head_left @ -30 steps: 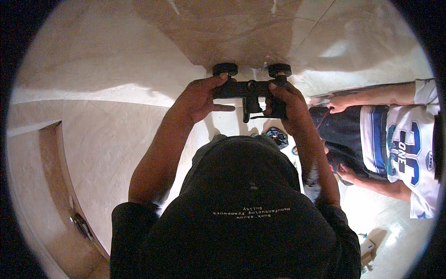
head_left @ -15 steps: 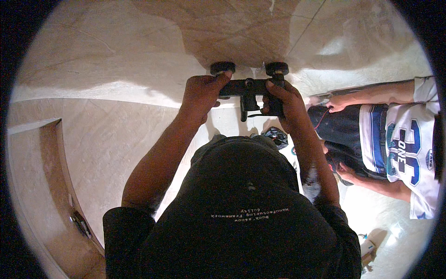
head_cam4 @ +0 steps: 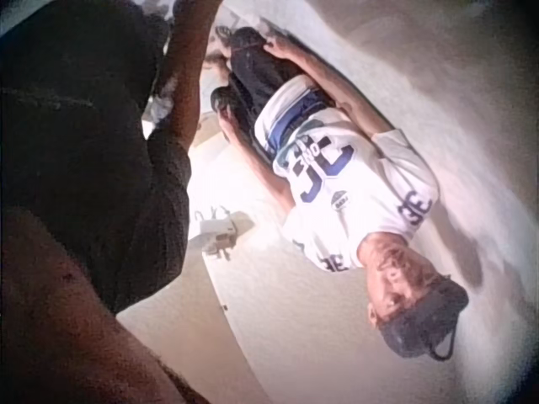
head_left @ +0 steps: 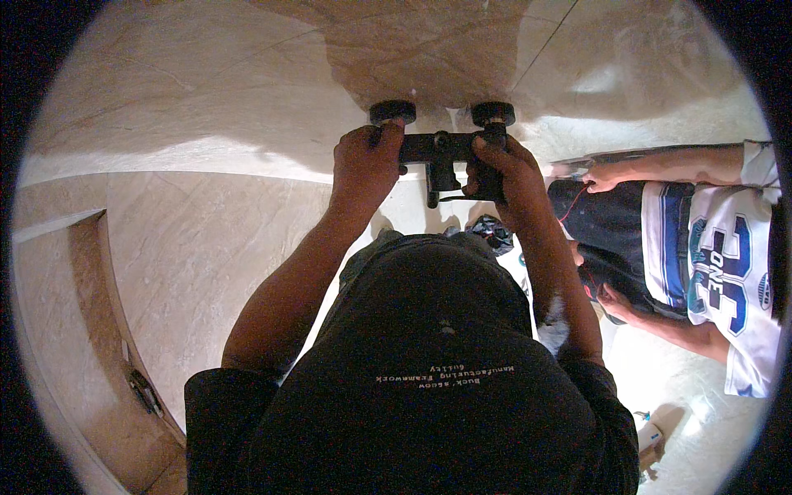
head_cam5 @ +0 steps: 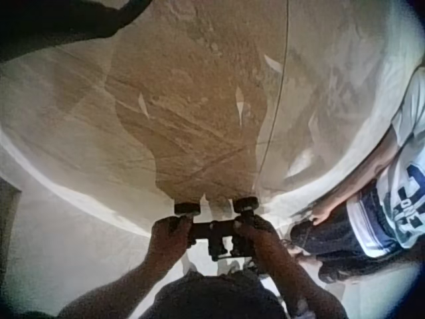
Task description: The person assembles components of a shower fixture and installs the faucet body into the wall plumbing using a wrench.
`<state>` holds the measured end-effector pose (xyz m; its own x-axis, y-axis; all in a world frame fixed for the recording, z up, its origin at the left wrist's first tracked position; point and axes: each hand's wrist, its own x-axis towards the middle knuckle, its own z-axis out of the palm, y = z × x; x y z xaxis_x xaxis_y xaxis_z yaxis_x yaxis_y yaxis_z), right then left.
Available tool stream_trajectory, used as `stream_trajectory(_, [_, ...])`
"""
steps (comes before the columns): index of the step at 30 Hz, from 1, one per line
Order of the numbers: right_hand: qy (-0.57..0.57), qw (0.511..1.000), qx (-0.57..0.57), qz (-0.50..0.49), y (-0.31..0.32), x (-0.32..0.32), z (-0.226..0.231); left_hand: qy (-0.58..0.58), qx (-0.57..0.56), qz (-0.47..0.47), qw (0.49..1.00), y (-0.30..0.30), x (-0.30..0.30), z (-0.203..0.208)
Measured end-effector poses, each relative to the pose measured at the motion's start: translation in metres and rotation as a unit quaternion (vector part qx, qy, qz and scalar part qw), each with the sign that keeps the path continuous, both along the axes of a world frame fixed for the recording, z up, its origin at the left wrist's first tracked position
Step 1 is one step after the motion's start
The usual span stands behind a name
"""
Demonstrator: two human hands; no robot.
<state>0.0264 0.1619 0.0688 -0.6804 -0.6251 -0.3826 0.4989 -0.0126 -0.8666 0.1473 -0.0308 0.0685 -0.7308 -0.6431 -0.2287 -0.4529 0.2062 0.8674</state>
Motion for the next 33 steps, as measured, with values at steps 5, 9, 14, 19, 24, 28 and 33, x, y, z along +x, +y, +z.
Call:
stream_trajectory(5, [0.000, 1.000, 0.003, 0.008, 0.001, -0.001, 0.001, 0.068, -0.022, 0.030, 0.997, 0.009, -0.003, 0.000])
stream_trajectory(9, [0.019, 1.000, 0.019, 0.010, 0.001, -0.001, 0.003, 0.104, 0.022, 0.021, 0.994, 0.009, -0.002, -0.001])
stream_trajectory(14, [0.011, 1.000, 0.006, 0.008, 0.000, -0.004, 0.000, 0.111, 0.126, 0.026, 0.985, 0.005, -0.004, -0.008])
stream_trajectory(19, [0.006, 1.000, -0.012, 0.008, 0.002, -0.006, -0.005, 0.169, 0.327, -0.026, 0.929, -0.011, 0.011, -0.006])
stream_trajectory(24, [-0.005, 1.000, -0.017, 0.007, 0.000, 0.000, 0.000, 0.208, 0.579, -0.057, 0.787, -0.027, 0.011, -0.017])
stream_trajectory(28, [0.014, 0.999, -0.008, 0.032, 0.003, -0.007, 0.000, 0.184, 0.601, -0.048, 0.776, -0.031, 0.009, -0.016])
stream_trajectory(33, [0.004, 1.000, -0.016, 0.019, 0.005, -0.006, 0.001, 0.099, 0.383, 0.035, 0.918, -0.010, 0.005, 0.012])
